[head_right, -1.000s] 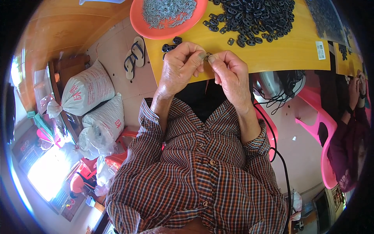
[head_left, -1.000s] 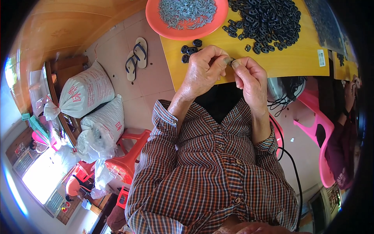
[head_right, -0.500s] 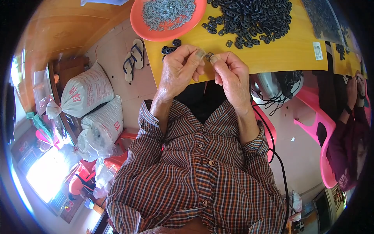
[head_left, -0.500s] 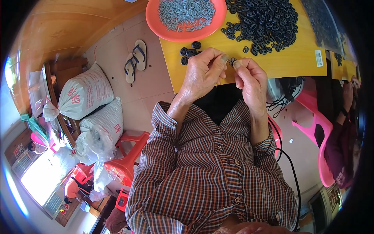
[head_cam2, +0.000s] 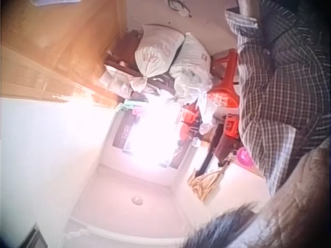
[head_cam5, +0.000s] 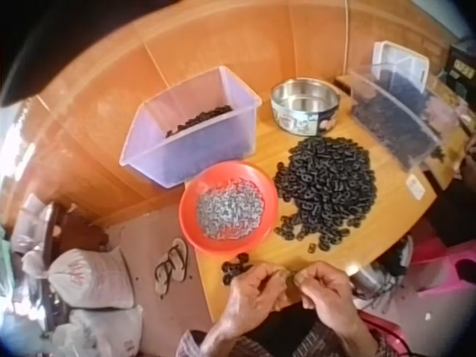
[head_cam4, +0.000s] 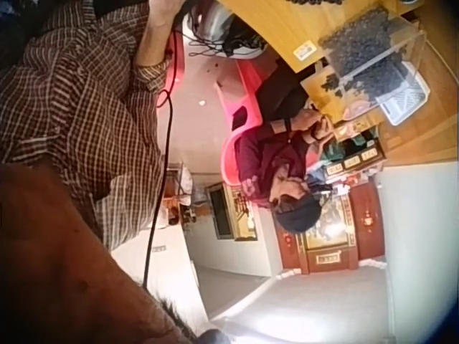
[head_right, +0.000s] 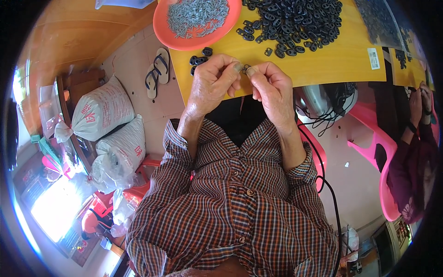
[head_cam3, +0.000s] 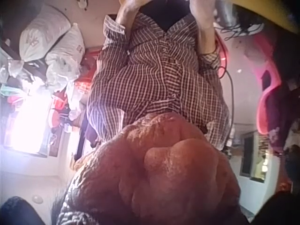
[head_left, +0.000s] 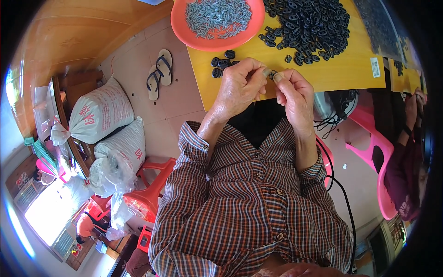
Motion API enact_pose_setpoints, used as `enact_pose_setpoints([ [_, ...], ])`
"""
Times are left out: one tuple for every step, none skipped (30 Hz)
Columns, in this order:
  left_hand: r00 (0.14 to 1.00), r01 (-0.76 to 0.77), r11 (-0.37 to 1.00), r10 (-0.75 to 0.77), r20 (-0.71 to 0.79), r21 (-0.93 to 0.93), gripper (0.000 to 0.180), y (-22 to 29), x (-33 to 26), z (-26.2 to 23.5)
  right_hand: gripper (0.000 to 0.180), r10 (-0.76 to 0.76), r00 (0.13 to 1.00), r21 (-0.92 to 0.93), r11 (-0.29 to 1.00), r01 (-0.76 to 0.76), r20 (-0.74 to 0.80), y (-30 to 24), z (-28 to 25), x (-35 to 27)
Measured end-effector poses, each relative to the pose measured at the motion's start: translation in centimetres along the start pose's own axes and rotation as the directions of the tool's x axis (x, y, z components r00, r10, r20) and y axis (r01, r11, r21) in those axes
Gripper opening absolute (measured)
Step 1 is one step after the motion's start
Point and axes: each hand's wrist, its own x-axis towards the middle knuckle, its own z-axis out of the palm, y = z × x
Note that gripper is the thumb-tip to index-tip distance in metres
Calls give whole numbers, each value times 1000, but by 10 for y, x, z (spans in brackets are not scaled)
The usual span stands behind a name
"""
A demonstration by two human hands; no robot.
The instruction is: Assembling small hardware components by manually inserting metal pins into black plastic pieces at a workshop table.
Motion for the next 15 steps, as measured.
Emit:
enact_pose_setpoints([
  [1000, -2, 1000, 2, 1, 0, 16, 0, 0, 0, 16, -1, 1000, -7, 1000, 1, -1, -1, 0, -1],
  [1000, 20, 1000, -20, 5, -12, 17, 1, 1, 0, 16, -3, 1000, -14, 1000, 3, -5, -2, 0, -1],
  [999, 42, 999, -42, 10, -23, 17, 2, 1, 0, 16, -7, 1000, -16, 1000, 7, -7, -3, 1, -1],
  [999, 38, 999, -38, 14, -24, 17, 4, 0, 0, 17, -12, 1000, -27, 1000, 11, -16, -3, 2, -2],
  [999, 36, 999, -36, 2, -20, 17, 4, -1, 0, 17, -18, 999, -39, 999, 17, -29, -3, 2, -2],
  [999, 33, 999, -33, -9, -16, 17, 4, -2, 1, 17, -23, 999, -42, 999, 22, -35, -2, 1, -2],
  [1000, 28, 999, -28, -3, -18, 17, 4, -1, 2, 17, -29, 999, -40, 999, 28, -26, 0, 1, -2],
  [1000, 25, 999, -25, -5, -27, 17, 3, -2, 2, 17, -34, 999, -39, 999, 33, -13, 0, 1, -2],
  [1000, 22, 999, -23, -7, -35, 17, 2, -2, 2, 17, -25, 1000, -41, 999, 24, -18, -1, 1, -2],
  [1000, 19, 999, -19, -4, -36, 17, 3, -2, 2, 17, -28, 999, -42, 999, 28, -21, 0, 0, -2],
  [1000, 26, 999, -26, 0, -40, 16, 3, -2, 2, 16, -36, 999, -47, 998, 36, -3, 0, -2, -3],
  [999, 34, 998, -33, 5, -44, 16, 4, -2, 2, 15, -44, 999, -52, 998, 45, 14, 0, -3, -3],
  [999, 31, 999, -31, 8, -44, 16, 4, -2, 2, 15, -47, 999, -53, 997, 48, 12, 0, -4, -3],
  [999, 38, 998, -37, 12, -47, 16, 4, -2, 3, 15, -43, 999, -61, 997, 44, 15, 0, -4, -3],
  [999, 45, 998, -44, 16, -50, 16, 4, -2, 3, 14, -39, 999, -70, 997, 40, 19, 0, -5, -3],
])
